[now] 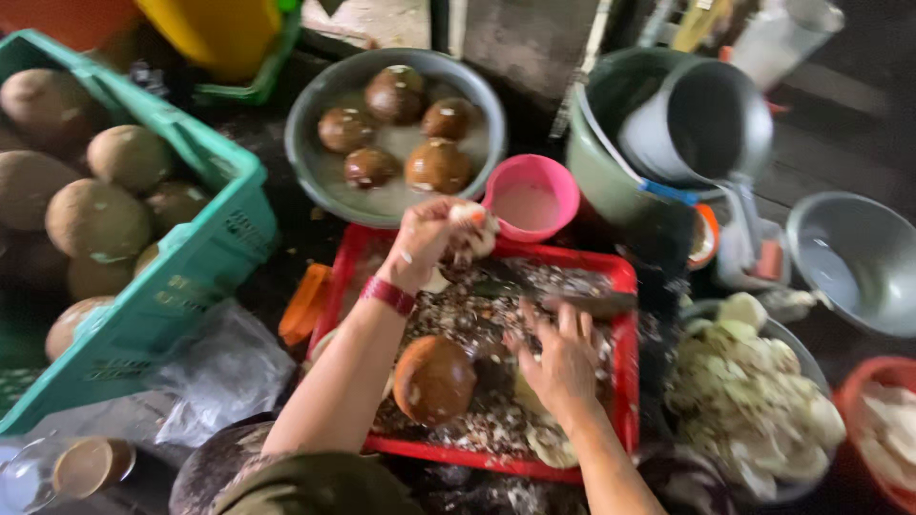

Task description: The person sits on the floor and peels round brown fruits one at a time with a small knife, scraping the skin off over a red tray of peelings. Peeled fruits are placed in a bowl of water beside the tray, and unpeeled fruits are taken from a green crate.

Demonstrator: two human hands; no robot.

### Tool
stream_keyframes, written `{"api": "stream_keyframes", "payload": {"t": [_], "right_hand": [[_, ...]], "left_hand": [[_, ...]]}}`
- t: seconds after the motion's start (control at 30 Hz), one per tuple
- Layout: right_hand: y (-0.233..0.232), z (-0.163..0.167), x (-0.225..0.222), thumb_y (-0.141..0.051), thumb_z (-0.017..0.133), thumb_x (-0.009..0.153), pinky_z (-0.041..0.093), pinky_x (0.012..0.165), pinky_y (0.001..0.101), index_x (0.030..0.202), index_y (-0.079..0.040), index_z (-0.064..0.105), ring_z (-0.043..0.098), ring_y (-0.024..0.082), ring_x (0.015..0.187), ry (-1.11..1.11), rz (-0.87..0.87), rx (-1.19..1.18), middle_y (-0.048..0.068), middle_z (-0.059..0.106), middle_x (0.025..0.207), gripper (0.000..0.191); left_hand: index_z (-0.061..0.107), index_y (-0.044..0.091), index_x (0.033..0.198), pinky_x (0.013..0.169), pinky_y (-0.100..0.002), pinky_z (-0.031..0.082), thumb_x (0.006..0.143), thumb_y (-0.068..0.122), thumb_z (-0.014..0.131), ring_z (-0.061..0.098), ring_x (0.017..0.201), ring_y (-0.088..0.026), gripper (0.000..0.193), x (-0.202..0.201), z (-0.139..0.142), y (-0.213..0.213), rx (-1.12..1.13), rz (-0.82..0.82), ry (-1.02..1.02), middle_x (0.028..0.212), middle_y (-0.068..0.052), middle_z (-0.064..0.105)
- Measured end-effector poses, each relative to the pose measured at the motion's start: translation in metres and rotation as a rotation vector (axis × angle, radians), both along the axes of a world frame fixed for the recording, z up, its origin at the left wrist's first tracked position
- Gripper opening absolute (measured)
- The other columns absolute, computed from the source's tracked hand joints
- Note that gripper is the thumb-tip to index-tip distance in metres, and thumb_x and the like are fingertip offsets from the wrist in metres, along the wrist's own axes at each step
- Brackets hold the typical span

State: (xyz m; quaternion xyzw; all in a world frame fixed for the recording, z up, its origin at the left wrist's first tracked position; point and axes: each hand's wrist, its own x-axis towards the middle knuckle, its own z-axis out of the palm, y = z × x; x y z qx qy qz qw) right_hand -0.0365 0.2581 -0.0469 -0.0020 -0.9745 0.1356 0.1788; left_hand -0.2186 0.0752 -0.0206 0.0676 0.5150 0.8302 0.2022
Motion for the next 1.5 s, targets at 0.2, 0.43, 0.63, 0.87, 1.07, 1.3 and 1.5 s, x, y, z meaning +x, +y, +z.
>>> {"api": "stream_keyframes", "payload": {"t": [0.2, 0.43, 0.63, 0.87, 1.07, 1.3, 1.5], "right_hand": [[0.054, 0.006, 0.014, 0.0, 0.059, 0.08, 0.052, 0.095, 0.0362, 0.158, -0.019, 0.037, 0.06, 0.024, 0.114, -0.126, 0.028, -1.626, 0.014, 0.06, 0.128, 0.083], [0.177, -0.008, 0.073, 0.001, 0.06, 0.085, 0.053, 0.062, 0.0348, 0.144, -0.016, 0.046, 0.068, 0.024, 0.083, -0.123, -0.237, -1.586, 0.018, 0.067, 0.112, 0.063], [0.298, -0.044, 0.107, -0.002, 0.064, 0.081, 0.054, 0.049, 0.04, 0.134, -0.015, 0.051, 0.07, 0.026, 0.076, -0.07, -0.864, -1.433, 0.013, 0.068, 0.1, 0.056], [0.324, -0.057, 0.12, -0.017, 0.06, 0.095, 0.058, 0.058, 0.0452, 0.128, -0.013, 0.051, 0.068, 0.031, 0.072, 0.158, -1.103, -1.68, 0.015, 0.069, 0.096, 0.035], [0.258, -0.05, 0.096, -0.02, 0.06, 0.098, 0.056, 0.058, 0.0406, 0.13, -0.014, 0.055, 0.067, 0.028, 0.069, -0.146, -0.625, -1.614, 0.016, 0.073, 0.096, 0.033], [0.134, -0.023, 0.021, -0.012, 0.07, 0.093, 0.054, 0.068, 0.0285, 0.12, -0.009, 0.071, 0.065, 0.013, 0.074, -0.214, -0.011, -0.752, 0.007, 0.073, 0.087, 0.028], [0.021, -0.063, -0.02, -0.013, 0.074, 0.087, 0.056, 0.071, 0.0395, 0.108, -0.011, 0.073, 0.071, 0.027, 0.08, -0.362, 0.178, -0.482, 0.011, 0.073, 0.092, 0.021]], "left_hand": [[0.062, -0.001, 0.118, 0.072, -0.031, 0.062, 0.076, 0.002, 0.085, 0.071, 0.086, -0.015, 0.047, 0.094, -0.019, 0.091, -0.233, -0.225, 0.158, 0.1, -0.009, 0.073], [0.053, 0.009, 0.134, 0.071, -0.03, 0.059, 0.073, 0.008, 0.088, 0.064, 0.086, -0.013, 0.07, 0.144, 0.002, 0.126, -0.49, -0.237, 0.216, 0.111, -0.008, 0.067], [0.063, 0.004, 0.129, 0.066, -0.029, 0.056, 0.083, 0.003, 0.079, 0.062, 0.089, -0.01, 0.049, 0.156, 0.036, 0.066, -0.486, -0.057, 0.316, 0.116, -0.007, 0.065], [0.063, -0.001, 0.128, 0.088, -0.024, 0.059, 0.097, -0.002, 0.069, 0.07, 0.099, -0.012, 0.032, 0.162, 0.037, -0.018, -0.33, 0.237, 0.248, 0.113, -0.005, 0.064], [0.064, 0.002, 0.125, 0.081, -0.024, 0.059, 0.098, 0.002, 0.071, 0.068, 0.089, -0.009, 0.029, 0.148, 0.016, -0.079, -0.288, 0.466, 0.215, 0.109, -0.004, 0.069], [0.067, 0.004, 0.12, 0.069, -0.021, 0.053, 0.094, 0.003, 0.074, 0.064, 0.081, -0.007, 0.027, 0.13, -0.031, -0.115, -0.212, 0.567, 0.17, 0.1, -0.001, 0.068], [0.072, 0.008, 0.109, 0.082, -0.037, 0.057, 0.085, 0.0, 0.072, 0.07, 0.095, -0.029, 0.025, 0.108, -0.066, -0.113, -1.049, 0.561, 0.784, 0.105, -0.011, 0.07]]}}
